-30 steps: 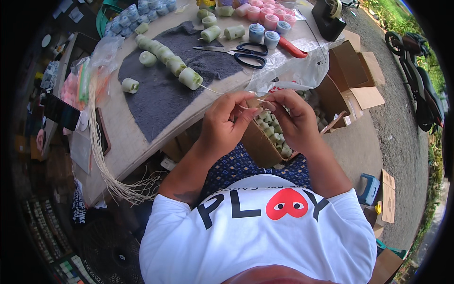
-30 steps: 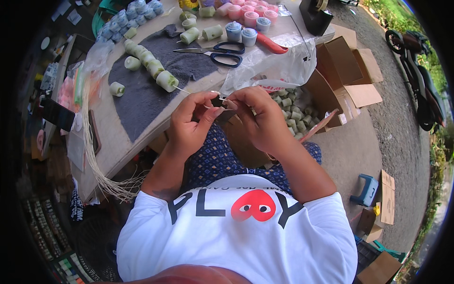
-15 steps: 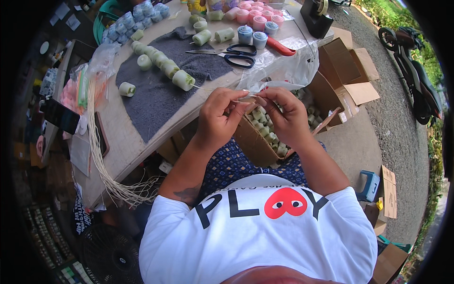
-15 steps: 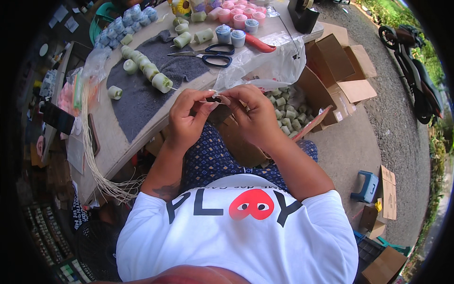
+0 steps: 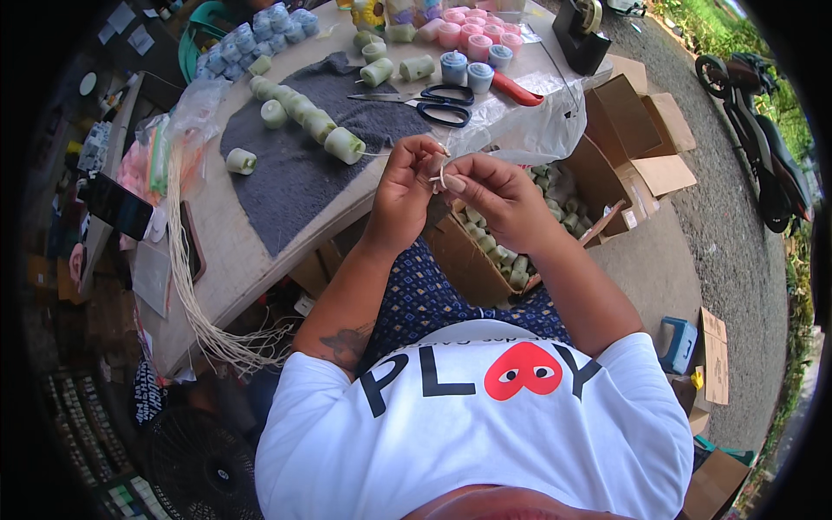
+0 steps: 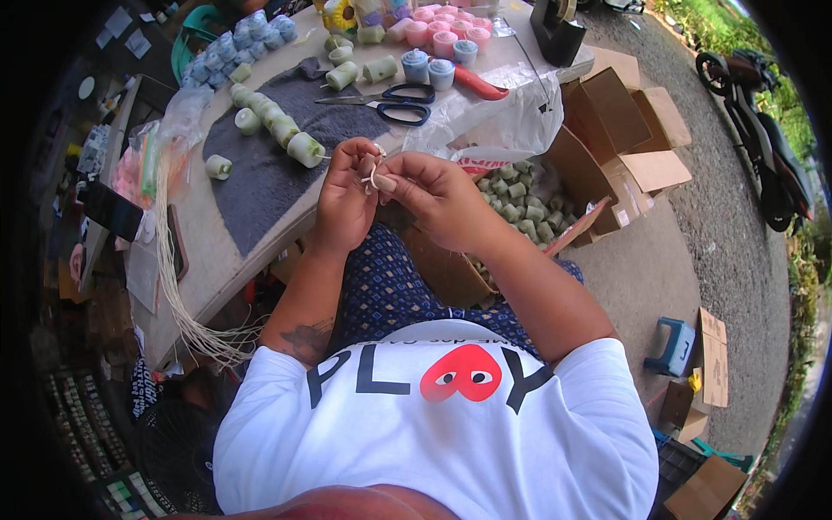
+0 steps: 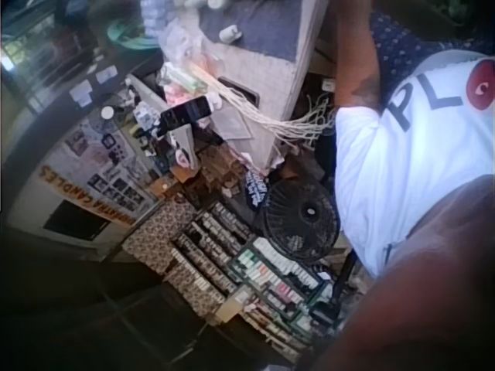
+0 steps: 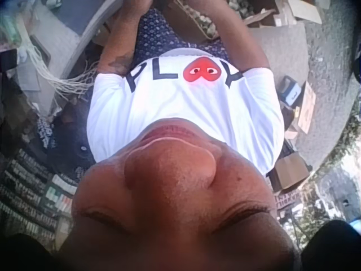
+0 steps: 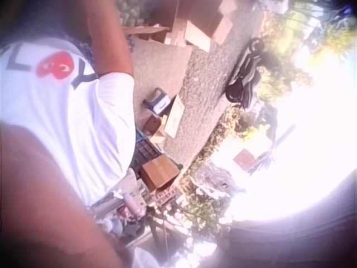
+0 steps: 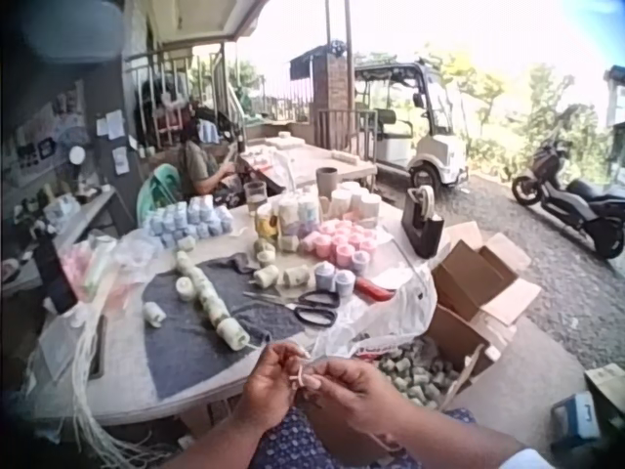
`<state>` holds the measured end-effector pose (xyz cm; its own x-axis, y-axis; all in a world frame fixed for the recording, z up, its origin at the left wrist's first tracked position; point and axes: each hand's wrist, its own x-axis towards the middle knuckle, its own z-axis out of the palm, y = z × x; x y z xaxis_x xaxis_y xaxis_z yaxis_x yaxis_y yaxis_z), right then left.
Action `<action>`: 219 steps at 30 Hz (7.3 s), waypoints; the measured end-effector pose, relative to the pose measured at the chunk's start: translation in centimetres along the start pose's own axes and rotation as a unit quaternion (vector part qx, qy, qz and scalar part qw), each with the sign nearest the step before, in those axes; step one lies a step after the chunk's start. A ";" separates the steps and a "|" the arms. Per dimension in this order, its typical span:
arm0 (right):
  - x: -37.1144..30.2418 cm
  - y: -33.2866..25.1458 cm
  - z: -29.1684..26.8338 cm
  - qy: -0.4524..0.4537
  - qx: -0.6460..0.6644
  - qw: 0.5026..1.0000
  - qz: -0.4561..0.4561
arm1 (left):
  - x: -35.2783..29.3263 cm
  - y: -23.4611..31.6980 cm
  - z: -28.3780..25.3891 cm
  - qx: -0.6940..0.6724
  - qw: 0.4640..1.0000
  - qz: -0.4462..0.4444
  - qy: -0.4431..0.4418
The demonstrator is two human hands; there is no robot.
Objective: The person repeatedly picks up small cylindrical candle pieces, inserts a wick, and trims the excess with scissors. The finished pieces are placed on a table alongside other similar items.
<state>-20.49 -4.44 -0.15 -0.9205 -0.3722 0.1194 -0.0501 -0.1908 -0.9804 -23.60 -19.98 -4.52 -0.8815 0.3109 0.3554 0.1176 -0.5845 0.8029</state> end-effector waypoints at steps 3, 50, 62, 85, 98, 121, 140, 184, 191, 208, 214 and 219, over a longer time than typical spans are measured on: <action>0.3 -0.2 0.4 0.021 -0.126 0.990 -0.067 | -0.4 0.7 0.9 -0.067 0.997 -0.035 0.009; 1.3 1.2 -0.9 0.112 -0.408 0.881 -0.213 | 0.3 1.1 0.1 0.571 0.771 0.259 0.113; 1.6 0.3 -1.0 0.030 -0.432 0.874 -0.221 | -0.2 1.5 0.0 0.522 0.820 0.227 0.060; -1.2 0.0 -2.1 -0.018 -0.430 0.879 -0.204 | -0.4 7.6 -1.8 0.617 0.769 0.075 -0.147; 5.0 -1.9 -5.3 0.079 -0.404 0.906 -0.098 | 3.6 12.6 -3.9 0.742 0.655 -0.016 -0.141; 10.2 -3.1 -5.9 -0.012 -0.497 0.858 0.130 | -1.8 8.2 1.7 0.405 0.906 0.123 0.006; -2.7 -4.0 1.7 0.051 -0.126 0.944 -0.302 | -1.3 2.4 -0.3 0.540 0.824 0.169 0.023; -1.5 -5.8 4.4 0.110 0.021 0.950 -0.293 | -1.1 3.9 -1.6 0.526 0.835 0.158 0.036; -1.7 -5.5 2.9 0.023 0.023 0.988 -0.150 | -2.2 3.6 -3.0 0.350 0.932 0.070 0.062; -2.8 5.3 3.6 -0.120 0.176 0.949 0.234 | -1.4 4.0 -3.7 -0.194 0.975 -0.022 0.104; -2.7 2.9 2.3 -0.093 0.024 0.960 0.261 | -1.6 5.4 -3.3 -0.092 0.985 -0.052 0.135; -0.3 -1.5 -3.4 0.018 -0.484 0.859 0.165 | -0.5 11.7 -4.1 0.546 0.821 -0.152 0.066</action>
<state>-21.51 -0.93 0.74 -0.9571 -0.2293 -0.1771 -0.0673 0.7704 -0.6339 -23.63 -30.02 2.75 -0.9794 0.1924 0.0615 0.1593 0.5487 0.8207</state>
